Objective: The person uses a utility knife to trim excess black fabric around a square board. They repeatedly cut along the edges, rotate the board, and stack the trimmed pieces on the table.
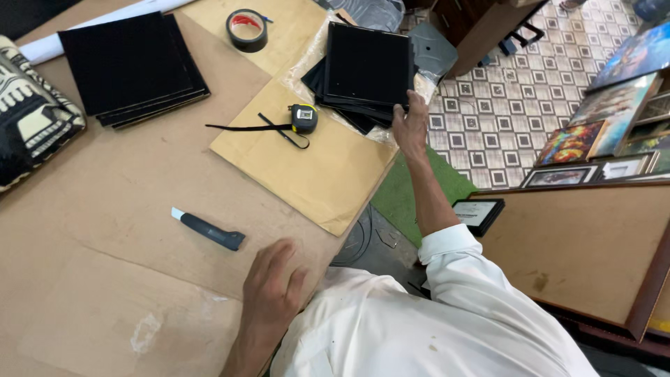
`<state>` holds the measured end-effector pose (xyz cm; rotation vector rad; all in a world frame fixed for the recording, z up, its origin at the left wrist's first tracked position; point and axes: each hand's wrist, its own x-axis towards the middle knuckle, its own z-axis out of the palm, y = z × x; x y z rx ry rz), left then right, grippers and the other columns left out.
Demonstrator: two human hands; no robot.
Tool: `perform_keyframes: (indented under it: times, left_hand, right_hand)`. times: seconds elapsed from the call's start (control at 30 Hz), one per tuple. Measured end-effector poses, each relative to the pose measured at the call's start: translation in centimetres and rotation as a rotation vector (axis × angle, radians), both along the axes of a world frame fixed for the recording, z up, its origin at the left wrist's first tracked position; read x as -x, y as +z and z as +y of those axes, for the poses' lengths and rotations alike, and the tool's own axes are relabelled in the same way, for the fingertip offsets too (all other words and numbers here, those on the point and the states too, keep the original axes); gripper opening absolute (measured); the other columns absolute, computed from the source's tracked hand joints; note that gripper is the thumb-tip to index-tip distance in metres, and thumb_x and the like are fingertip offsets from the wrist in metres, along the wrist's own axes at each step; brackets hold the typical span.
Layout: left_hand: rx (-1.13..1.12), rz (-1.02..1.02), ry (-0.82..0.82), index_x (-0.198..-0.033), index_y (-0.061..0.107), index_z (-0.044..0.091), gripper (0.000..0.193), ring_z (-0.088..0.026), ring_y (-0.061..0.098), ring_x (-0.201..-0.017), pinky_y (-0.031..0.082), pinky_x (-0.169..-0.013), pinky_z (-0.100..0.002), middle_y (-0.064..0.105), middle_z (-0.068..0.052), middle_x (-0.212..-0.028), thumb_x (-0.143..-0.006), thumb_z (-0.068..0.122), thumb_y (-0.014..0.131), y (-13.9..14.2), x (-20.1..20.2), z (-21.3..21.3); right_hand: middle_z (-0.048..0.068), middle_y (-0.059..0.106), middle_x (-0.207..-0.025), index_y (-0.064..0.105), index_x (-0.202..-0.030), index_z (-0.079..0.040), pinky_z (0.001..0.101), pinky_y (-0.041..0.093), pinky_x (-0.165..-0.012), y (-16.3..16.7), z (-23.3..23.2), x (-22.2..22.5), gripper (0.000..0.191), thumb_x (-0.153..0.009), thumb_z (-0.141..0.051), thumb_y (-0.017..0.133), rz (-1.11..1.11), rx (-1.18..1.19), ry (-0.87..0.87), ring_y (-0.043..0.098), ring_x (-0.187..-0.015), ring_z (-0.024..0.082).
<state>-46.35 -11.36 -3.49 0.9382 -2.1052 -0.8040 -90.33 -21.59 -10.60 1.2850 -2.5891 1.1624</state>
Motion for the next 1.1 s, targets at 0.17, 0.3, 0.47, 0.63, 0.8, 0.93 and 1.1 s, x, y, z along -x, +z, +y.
perform_keyframes:
  times: [0.17, 0.3, 0.47, 0.63, 0.8, 0.93, 1.1]
  left_hand:
    - [-0.207, 0.137, -0.211, -0.124, 0.062, -0.001, 0.041, -0.034, 0.065, -0.115, 0.055, -0.096, -0.040, 0.065, -0.017, -0.131, -0.087, 0.008, 0.074, 1.5, 14.0, -10.0]
    - [-0.068, -0.013, -0.190, -0.138, 0.054, -0.006, 0.056, -0.037, 0.050, -0.136, 0.047, -0.108, -0.043, 0.052, -0.022, -0.148, -0.090, 0.013, 0.074, -0.6, 23.6, -16.8]
    - [0.151, -0.392, -0.158, -0.148, 0.042, -0.010, 0.086, -0.043, 0.034, -0.143, 0.030, -0.117, -0.050, 0.035, -0.031, -0.156, -0.080, 0.028, 0.080, -3.6, 30.0, -21.9]
    - [0.184, -0.570, -0.213, -0.145, 0.044, -0.007, 0.096, -0.042, 0.035, -0.141, 0.029, -0.115, -0.053, 0.038, -0.029, -0.155, -0.079, 0.054, 0.077, -4.1, 32.0, -23.5]
    - [0.157, -0.742, -0.213, -0.141, 0.051, -0.003, 0.106, -0.036, 0.035, -0.145, 0.028, -0.119, -0.047, 0.038, -0.023, -0.157, -0.066, 0.065, 0.082, -2.7, 32.3, -23.3]
    - [0.050, -0.826, -0.236, -0.139, 0.053, -0.001, 0.104, -0.033, 0.032, -0.149, 0.028, -0.122, -0.044, 0.033, -0.021, -0.161, -0.065, 0.067, 0.082, -1.9, 32.1, -23.2]
    - [0.049, -0.677, -0.235, -0.141, 0.049, -0.001, 0.102, -0.035, 0.032, -0.147, 0.029, -0.120, -0.045, 0.032, -0.022, -0.160, -0.067, 0.060, 0.084, -2.9, 31.2, -23.1]
  right_hand:
    - [0.026, 0.058, -0.139, 0.045, -0.145, 0.007, 0.0406, 0.049, -0.108, -0.1, 1.5, 5.0, 0.053, -0.094, -0.002, 0.059, -0.174, 0.053, 0.036, 0.059, -0.130, 0.036]
    - [0.024, 0.062, -0.136, 0.042, -0.146, 0.006, 0.0369, 0.054, -0.102, -0.2, 1.3, 6.9, 0.052, -0.095, -0.001, 0.052, -0.332, 0.098, -0.003, 0.063, -0.125, 0.033]
    - [0.022, 0.070, -0.126, 0.047, -0.141, 0.007, 0.0386, 0.055, -0.100, -1.1, 0.0, 8.8, 0.048, -0.095, -0.002, 0.054, -0.280, 0.107, 0.059, 0.068, -0.118, 0.032]
    - [0.019, 0.073, -0.118, 0.055, -0.132, 0.000, 0.0407, 0.054, -0.098, -1.4, -1.2, 10.0, 0.044, -0.088, -0.007, 0.059, -0.256, 0.086, 0.028, 0.069, -0.115, 0.032]
    - [0.015, 0.069, -0.109, 0.056, -0.129, 0.004, 0.0399, 0.055, -0.090, -0.3, -1.7, 9.7, 0.052, -0.080, -0.007, 0.070, -0.609, 0.188, -0.136, 0.067, -0.103, 0.029]
    - [0.020, 0.067, -0.116, 0.053, -0.133, 0.013, 0.0399, 0.052, -0.088, 1.5, -3.2, 9.6, 0.060, -0.084, -0.014, 0.075, -1.254, 0.238, -0.040, 0.062, -0.103, 0.028]
    - [0.021, 0.063, -0.129, 0.048, -0.141, 0.002, 0.0425, 0.051, -0.101, 2.8, -5.2, 8.5, 0.070, -0.080, -0.018, 0.075, -0.635, 0.263, -0.119, 0.062, -0.118, 0.032]
